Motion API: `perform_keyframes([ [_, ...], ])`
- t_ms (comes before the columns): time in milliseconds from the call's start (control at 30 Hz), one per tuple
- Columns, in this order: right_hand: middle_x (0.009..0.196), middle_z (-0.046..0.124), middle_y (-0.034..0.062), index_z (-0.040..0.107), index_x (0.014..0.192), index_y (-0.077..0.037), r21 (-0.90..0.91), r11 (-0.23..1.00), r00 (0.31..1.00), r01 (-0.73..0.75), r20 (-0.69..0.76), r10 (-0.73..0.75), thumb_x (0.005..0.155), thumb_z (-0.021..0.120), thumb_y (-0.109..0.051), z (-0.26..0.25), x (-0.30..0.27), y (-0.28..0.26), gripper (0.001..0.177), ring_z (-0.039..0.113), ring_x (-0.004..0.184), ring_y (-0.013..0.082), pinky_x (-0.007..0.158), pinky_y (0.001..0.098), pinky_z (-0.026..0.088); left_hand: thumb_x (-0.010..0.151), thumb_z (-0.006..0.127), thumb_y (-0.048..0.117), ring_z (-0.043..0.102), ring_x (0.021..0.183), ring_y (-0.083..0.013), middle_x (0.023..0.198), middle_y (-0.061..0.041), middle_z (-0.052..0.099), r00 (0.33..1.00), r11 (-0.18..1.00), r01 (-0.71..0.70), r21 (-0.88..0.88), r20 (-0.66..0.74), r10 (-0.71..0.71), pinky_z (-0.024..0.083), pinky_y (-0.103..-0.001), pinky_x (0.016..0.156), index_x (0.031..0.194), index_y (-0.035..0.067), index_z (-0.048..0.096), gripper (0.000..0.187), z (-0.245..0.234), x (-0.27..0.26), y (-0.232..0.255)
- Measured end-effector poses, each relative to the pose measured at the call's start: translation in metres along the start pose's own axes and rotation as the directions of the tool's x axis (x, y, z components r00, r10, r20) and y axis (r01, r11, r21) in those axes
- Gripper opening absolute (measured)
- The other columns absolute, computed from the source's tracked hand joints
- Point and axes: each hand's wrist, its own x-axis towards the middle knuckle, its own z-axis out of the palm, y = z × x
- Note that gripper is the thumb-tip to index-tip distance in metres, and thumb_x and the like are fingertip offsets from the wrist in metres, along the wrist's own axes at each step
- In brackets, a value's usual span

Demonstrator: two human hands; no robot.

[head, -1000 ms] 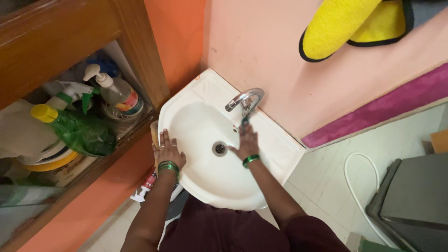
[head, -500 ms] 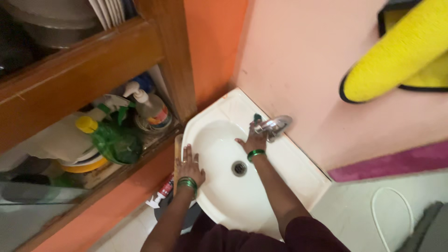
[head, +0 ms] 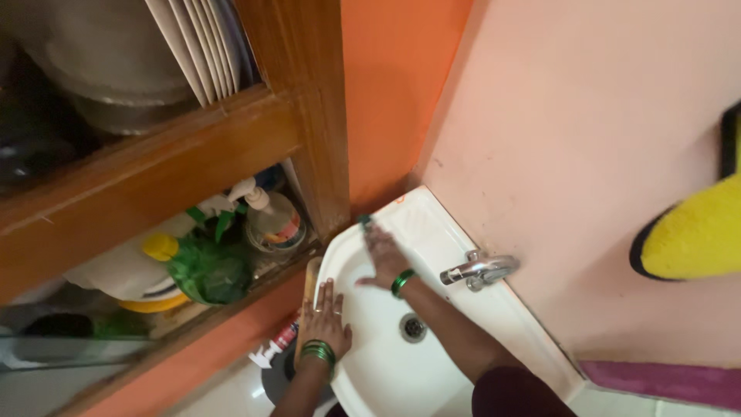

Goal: The person scrubs the interior basin and rim of a white bathroom sink using a green sponge. They repeatedly wipe the surface, rinse the sponge under the running tap, and continue scrubbing different sections of the sink.

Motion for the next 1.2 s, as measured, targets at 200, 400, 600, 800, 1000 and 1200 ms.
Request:
perform_keyframes([
  [200,0.172,0.013,0.0108,0.019,0.162,-0.007,0.174,0.949,0.963,-0.264,-0.011,0.27,0.071,0.063,-0.078,0.012,-0.002,0.034,0.123,0.008,0.162,0.026,0.125,0.0613,0.007,0.092,0.054,0.041,-0.007,0.158,-0.027,0.171,-0.014,-0.009,1.0,1.0,0.015,0.019,-0.014,-0.015,0.004,-0.055,0.126,0.159,0.008,0.027,0.079,0.008,0.003,-0.002],
  [400,0.168,0.006,0.0236,0.015,0.159,0.0,0.15,0.884,0.881,-0.444,-0.11,0.461,0.08,0.059,-0.081,0.008,0.008,0.085,0.121,0.003,0.156,0.0369,0.122,0.0559,0.008,0.092,0.055,0.038,-0.005,0.158,-0.0294,0.171,-0.014,-0.008,0.996,1.0,0.001,0.003,-0.094,0.0,0.004,-0.056,0.125,0.159,0.009,0.023,0.081,0.018,0.008,-0.004],
  [600,0.168,0.014,0.0254,0.018,0.159,0.007,0.13,0.973,0.978,-0.19,-0.063,0.2,0.079,0.069,-0.071,0.032,0.032,-0.01,0.123,0.007,0.157,0.0366,0.126,0.0527,0.011,0.089,0.058,0.037,-0.007,0.157,-0.0318,0.17,-0.015,-0.008,0.987,0.996,0.009,-0.093,-0.156,-0.024,0.002,-0.055,0.125,0.163,0.009,0.009,0.093,0.026,0.006,-0.006],
  [800,0.171,0.014,0.0053,0.026,0.16,-0.019,-0.002,0.986,0.952,0.168,-0.261,-0.162,0.089,0.07,-0.046,0.067,0.023,-0.049,0.088,0.011,0.156,0.0217,0.12,0.0612,0.009,0.089,0.059,0.036,-0.01,0.157,-0.0331,0.17,-0.019,-0.01,0.983,0.993,-0.007,-0.118,-0.184,-0.015,0.001,-0.056,0.125,0.161,0.004,0.003,0.096,0.031,0.006,-0.009],
  [1000,0.171,0.007,0.0107,0.022,0.161,-0.015,0.112,0.904,0.906,-0.412,-0.053,0.419,0.087,0.066,-0.063,0.003,-0.017,0.067,0.099,0.004,0.158,0.0242,0.123,0.0616,0.009,0.09,0.059,0.037,-0.008,0.158,-0.0308,0.171,-0.017,-0.008,0.984,0.997,-0.003,-0.075,-0.179,-0.011,0.001,-0.054,0.126,0.162,0.006,0.004,0.096,0.027,0.005,-0.009],
  [1200,0.171,0.008,0.0157,0.022,0.161,-0.012,0.132,0.796,0.775,-0.591,-0.18,0.606,0.086,0.061,-0.068,0.033,-0.086,0.065,0.102,0.006,0.157,0.0338,0.124,0.0544,0.012,0.089,0.063,0.037,-0.008,0.158,-0.0301,0.17,-0.017,-0.009,0.988,0.991,-0.006,-0.131,-0.154,-0.014,0.001,-0.054,0.126,0.162,0.007,0.003,0.099,0.023,0.004,-0.009],
])
